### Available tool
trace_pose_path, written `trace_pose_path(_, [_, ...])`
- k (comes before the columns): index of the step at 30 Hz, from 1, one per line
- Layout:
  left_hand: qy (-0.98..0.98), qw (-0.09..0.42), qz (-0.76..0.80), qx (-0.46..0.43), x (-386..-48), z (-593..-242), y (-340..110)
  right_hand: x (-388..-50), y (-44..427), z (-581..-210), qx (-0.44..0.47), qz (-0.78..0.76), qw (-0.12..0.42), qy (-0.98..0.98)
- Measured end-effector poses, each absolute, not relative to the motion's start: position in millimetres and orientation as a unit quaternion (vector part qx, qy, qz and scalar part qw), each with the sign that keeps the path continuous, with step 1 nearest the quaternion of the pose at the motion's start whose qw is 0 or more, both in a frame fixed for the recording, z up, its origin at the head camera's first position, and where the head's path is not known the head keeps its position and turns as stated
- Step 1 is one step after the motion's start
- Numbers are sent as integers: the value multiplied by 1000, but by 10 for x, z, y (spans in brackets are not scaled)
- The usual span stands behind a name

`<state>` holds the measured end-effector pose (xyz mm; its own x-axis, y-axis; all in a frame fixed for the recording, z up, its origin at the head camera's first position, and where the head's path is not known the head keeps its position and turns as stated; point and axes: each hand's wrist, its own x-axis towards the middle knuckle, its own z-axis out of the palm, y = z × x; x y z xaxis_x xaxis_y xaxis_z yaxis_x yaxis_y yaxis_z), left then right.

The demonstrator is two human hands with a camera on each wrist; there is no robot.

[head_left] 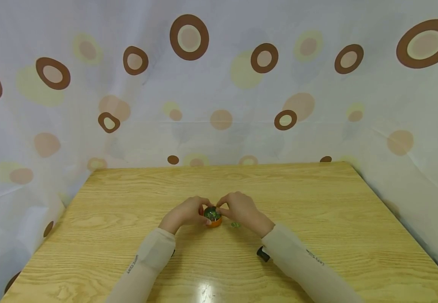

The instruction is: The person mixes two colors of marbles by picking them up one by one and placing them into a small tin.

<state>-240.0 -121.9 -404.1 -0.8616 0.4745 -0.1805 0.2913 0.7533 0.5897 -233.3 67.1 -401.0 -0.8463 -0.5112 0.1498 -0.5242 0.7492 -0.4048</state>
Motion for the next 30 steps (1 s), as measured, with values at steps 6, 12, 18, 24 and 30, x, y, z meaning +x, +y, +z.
trace_pose_path(6, [923, 159, 280, 213, -2403, -4022, -1222, -2355, 652, -4038, 288, 213, 16, -934])
trace_pose_path(12, [920, 159, 284, 217, -2406, -4034, -1223, -2360, 637, -4059, 296, 207, 5, -932])
trace_pose_path(18, [920, 160, 285, 217, -2408, -4036, -1222, -2353, 617, -4048, 297, 211, -3, -931])
trace_pose_path(24, [920, 163, 285, 216, -2407, -4045, -1225, -2335, 604, -4025, 298, 217, -7, -929])
trace_pose_path(30, [920, 161, 285, 216, -2404, -4044, -1221, -2332, 632, -4032, 294, 223, 1, -929])
